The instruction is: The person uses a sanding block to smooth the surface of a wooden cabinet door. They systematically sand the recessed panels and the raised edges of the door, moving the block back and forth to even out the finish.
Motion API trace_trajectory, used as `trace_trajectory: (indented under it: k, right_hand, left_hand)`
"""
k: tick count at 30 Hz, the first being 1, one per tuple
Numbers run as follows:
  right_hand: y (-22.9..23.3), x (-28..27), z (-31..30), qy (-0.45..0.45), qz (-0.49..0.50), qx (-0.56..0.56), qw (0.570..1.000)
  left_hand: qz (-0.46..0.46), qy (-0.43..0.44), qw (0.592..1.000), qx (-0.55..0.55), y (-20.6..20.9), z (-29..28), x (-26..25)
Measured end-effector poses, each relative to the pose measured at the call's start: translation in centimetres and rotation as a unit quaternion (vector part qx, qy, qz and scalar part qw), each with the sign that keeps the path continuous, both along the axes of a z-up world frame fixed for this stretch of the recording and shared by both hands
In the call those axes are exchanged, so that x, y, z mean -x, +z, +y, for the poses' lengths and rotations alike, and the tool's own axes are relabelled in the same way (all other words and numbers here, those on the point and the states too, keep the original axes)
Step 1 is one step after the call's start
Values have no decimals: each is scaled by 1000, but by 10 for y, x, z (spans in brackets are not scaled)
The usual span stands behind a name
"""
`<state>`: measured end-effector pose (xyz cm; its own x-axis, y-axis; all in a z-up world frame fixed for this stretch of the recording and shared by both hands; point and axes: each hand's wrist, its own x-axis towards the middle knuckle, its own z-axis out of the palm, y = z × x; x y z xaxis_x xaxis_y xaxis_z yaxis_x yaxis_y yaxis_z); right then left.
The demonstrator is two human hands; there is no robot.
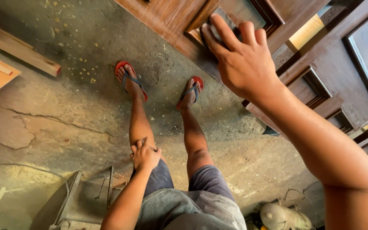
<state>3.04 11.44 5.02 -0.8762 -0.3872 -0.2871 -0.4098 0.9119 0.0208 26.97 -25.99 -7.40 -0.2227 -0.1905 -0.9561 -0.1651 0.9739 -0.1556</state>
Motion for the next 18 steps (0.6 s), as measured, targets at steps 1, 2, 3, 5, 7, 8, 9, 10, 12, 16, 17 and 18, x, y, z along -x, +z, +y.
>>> trace_trajectory:
  k: [1,2,3,5,7,8,9,10,12,16,17,18]
  right_hand:
    - [-2,2,-2,-1,0,0,1000]
    - [2,-6,0,-3,0,-1,1000]
    - [5,-14,2,-13,-10,-5,1000]
    - [7,-20,2,-25,-27,-7,999]
    - [4,-15,1,-33,-26,-6,999]
    - [5,-6,-3,-32,-27,-5,999]
    - [6,2,-8,-28,-21,15,999]
    - [7,13,-12,-23,-11,36,999]
    - [5,11,-13,-15,4,23,1000]
    - [-3,14,9,-3,63,0,998]
    - [-6,12,11,-4,63,-1,998]
    - [-9,12,13,-29,45,2,999]
  left_hand:
    - [5,14,1000,1,-2,-4,-3]
    - [5,13,1000,0,-5,-7,-7]
    - [18,21,1000,-2,-8,-10,-11]
    - [26,28,999,-2,-7,-14,-16]
    - [34,23,999,-3,-13,-11,-16]
    - [33,24,999,-2,-12,-13,-16]
    - [36,34,999,-5,-11,-14,-15]
    - [43,46,998,-9,-13,-15,-13]
    - [58,59,997,-10,-16,-19,-20]
    - [64,62,996,-17,-19,-22,-17]
    - [64,61,996,-18,-20,-23,-17]
    - [59,58,996,-16,-20,-23,-18]
